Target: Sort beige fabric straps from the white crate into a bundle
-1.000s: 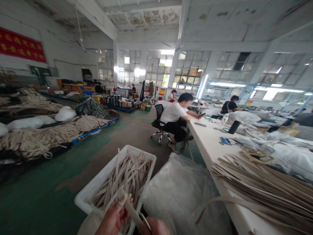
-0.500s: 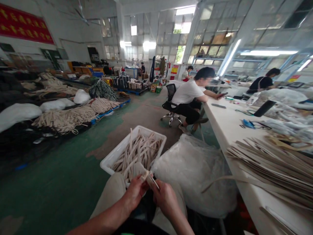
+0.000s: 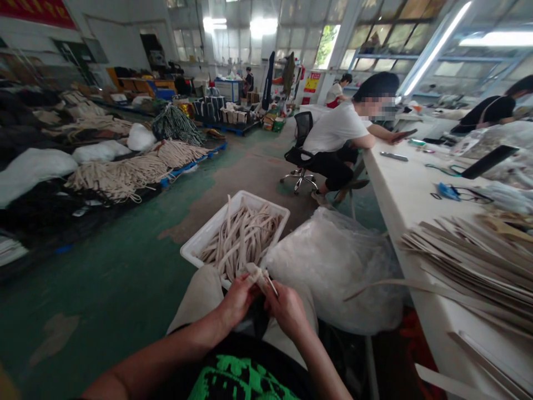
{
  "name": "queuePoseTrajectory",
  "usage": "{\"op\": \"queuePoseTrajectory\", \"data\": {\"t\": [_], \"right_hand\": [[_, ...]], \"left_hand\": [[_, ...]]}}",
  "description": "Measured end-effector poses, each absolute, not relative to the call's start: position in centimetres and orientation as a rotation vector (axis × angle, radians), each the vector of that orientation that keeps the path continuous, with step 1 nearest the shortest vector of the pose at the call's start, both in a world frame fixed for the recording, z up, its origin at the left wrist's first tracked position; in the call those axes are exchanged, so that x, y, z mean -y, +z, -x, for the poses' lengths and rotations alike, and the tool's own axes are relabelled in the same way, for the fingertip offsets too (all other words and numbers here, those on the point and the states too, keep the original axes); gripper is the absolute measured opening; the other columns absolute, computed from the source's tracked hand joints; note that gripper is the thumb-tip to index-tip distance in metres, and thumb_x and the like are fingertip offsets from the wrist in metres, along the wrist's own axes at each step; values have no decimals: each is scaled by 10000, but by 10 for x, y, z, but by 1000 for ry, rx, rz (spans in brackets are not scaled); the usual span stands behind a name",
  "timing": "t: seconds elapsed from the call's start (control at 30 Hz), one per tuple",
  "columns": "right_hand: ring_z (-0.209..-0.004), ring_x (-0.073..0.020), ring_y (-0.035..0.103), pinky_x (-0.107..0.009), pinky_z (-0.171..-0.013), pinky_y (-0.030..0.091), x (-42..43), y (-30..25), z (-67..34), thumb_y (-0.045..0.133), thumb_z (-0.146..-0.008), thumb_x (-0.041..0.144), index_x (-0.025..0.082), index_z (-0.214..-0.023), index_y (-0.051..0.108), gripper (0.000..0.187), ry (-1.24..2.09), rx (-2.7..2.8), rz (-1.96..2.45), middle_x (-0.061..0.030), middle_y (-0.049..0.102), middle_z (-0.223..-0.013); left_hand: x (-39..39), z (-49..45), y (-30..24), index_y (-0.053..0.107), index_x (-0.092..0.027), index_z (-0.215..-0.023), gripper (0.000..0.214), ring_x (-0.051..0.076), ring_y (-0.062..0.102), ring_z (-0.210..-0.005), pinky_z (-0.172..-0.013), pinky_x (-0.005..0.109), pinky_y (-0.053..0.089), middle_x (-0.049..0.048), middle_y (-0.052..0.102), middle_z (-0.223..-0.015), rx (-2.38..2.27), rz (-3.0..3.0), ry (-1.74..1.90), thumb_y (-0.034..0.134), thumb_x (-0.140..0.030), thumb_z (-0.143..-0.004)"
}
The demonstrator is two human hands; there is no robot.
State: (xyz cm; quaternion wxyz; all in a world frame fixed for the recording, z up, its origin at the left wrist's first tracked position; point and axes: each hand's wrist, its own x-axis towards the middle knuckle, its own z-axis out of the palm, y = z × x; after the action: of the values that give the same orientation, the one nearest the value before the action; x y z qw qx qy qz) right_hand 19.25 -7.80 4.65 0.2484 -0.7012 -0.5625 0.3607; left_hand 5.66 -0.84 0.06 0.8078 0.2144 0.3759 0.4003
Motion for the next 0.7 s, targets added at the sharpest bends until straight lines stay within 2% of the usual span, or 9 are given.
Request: {"op": "queuePoseTrajectory", "data": {"t": [0.13,0.33,0.47,0.53,0.7], "right_hand": [[-503,-141,617,-227,-512,384,86,34,-197,366,-986,532,219,-771,616,455,1136,1485,1921,-13,692,-600],[-500,-147,598,-245,-532,412,81,35,-195,316,-965,648,229,-713,568,550,1059,1416,1859,-14,648,-576],[-503,-149,609,-242,-523,429,89,29,-202,335,-936,703,221,-785,621,580,1164,1397,1889,-12,674,-612],[-478,-147,599,-236,-500,430,95,21,-205,322,-935,715,218,-831,628,594,1196,1341,1934,0,660,-586],[-462,-160,598,-246,-472,424,96,5,-206,279,-954,711,228,-776,627,621,952,1418,2082,-12,652,-556]], "left_hand": [[-3,-48,2,765,-138,-842,471,178,686,-853,-743,240,509,102,768,-907,-910,-440,929,943,-441,-529],[17,-63,-3,756,-118,-789,435,180,645,-664,-685,301,506,101,736,-771,-736,-535,790,872,-508,-635],[3,-59,-3,771,-122,-853,503,219,684,-863,-810,303,515,122,757,-886,-812,-477,910,910,-513,-567],[-1,-55,-4,772,-124,-877,547,227,686,-901,-839,313,511,128,760,-914,-833,-432,924,919,-529,-540],[17,-68,-2,759,-100,-834,519,184,647,-714,-712,304,484,127,743,-826,-733,-413,786,869,-559,-619]]}}
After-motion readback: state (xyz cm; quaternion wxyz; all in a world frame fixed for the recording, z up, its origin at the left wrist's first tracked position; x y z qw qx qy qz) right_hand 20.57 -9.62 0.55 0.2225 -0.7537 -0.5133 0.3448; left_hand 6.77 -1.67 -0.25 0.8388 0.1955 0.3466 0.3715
